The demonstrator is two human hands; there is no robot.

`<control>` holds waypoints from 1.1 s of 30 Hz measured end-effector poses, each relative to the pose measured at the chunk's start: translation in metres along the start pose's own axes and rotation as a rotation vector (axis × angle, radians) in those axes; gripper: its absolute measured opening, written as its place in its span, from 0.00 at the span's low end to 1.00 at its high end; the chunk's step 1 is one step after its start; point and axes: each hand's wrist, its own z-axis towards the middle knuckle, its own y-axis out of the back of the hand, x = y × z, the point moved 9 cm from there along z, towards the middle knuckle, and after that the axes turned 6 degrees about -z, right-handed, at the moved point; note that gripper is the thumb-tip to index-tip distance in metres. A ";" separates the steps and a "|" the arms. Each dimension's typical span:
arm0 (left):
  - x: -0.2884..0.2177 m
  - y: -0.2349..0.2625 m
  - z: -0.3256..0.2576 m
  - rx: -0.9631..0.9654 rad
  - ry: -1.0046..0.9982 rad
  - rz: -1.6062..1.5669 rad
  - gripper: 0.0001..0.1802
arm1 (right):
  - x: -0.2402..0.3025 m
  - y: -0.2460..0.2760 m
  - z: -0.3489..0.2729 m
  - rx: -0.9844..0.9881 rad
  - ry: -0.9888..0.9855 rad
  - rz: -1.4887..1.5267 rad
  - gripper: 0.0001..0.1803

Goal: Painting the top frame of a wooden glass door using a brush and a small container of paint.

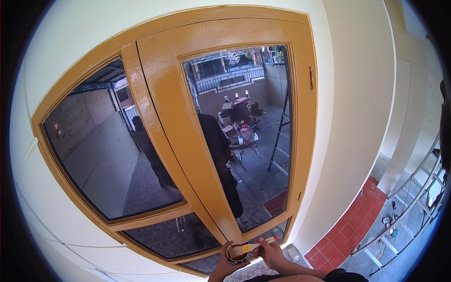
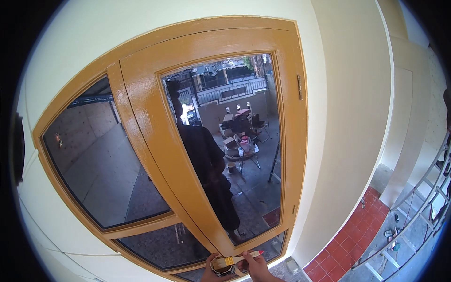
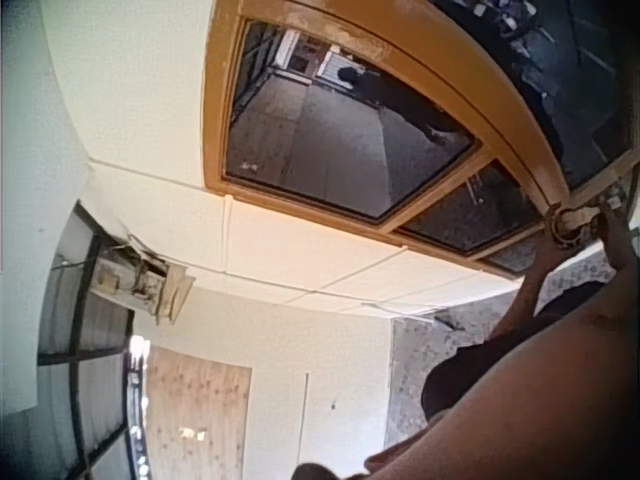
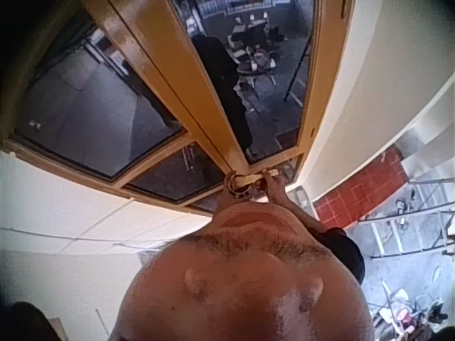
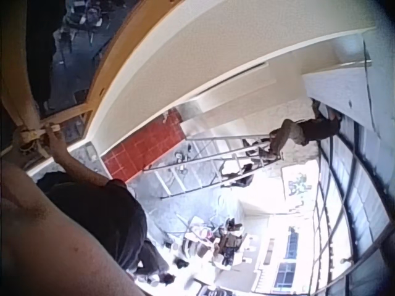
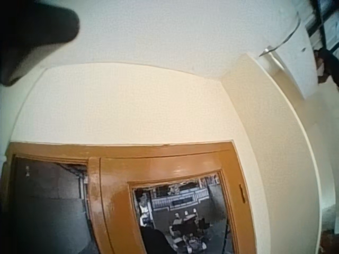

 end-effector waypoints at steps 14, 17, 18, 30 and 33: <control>-0.005 -0.002 0.016 0.031 -0.046 -0.026 0.53 | 0.020 -0.008 0.007 0.044 -0.008 0.024 0.14; -0.002 -0.009 0.027 0.055 0.009 -0.046 0.54 | 0.032 -0.004 0.011 0.037 0.025 0.010 0.14; -0.003 -0.011 0.031 0.059 0.007 -0.041 0.54 | 0.035 -0.001 0.014 0.029 0.031 0.014 0.14; 0.009 -0.032 0.067 0.075 -0.042 0.194 0.54 | 0.068 0.023 0.032 0.008 0.054 0.019 0.17; 0.015 -0.038 0.076 0.117 -0.037 0.201 0.55 | 0.071 0.028 0.039 0.019 0.034 0.055 0.17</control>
